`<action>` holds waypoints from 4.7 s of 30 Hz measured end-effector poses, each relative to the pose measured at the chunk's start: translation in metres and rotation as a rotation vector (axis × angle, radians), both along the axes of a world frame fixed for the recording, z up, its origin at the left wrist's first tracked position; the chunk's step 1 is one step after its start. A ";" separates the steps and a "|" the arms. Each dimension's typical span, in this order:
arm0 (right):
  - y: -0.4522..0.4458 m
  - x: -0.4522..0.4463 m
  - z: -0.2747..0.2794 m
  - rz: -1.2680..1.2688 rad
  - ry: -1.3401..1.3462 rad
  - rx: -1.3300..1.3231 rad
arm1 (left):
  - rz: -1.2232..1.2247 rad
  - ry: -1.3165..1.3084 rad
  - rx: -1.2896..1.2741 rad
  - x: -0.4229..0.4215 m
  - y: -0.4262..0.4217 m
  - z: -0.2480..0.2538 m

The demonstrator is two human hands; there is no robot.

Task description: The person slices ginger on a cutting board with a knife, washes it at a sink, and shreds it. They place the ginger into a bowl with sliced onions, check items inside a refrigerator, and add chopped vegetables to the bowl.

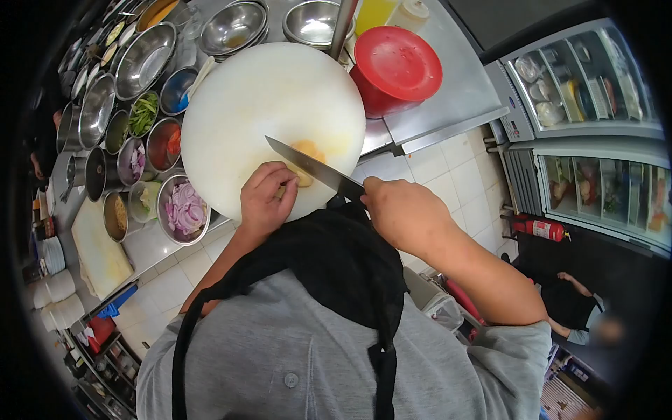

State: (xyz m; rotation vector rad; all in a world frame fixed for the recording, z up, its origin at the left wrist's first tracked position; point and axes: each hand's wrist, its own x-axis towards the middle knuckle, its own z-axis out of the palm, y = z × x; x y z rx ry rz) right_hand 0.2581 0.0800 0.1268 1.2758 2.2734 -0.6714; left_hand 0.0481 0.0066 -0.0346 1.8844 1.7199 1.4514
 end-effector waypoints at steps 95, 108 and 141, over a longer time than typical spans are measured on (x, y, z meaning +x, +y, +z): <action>-0.032 0.003 0.025 0.090 0.030 0.126 | -0.094 0.039 0.100 -0.009 0.001 0.002; -0.038 -0.017 -0.029 0.044 0.094 0.078 | -0.091 0.001 0.119 -0.010 -0.002 -0.002; -0.038 0.004 0.020 0.137 0.099 0.168 | -0.070 0.030 0.069 -0.010 -0.005 0.004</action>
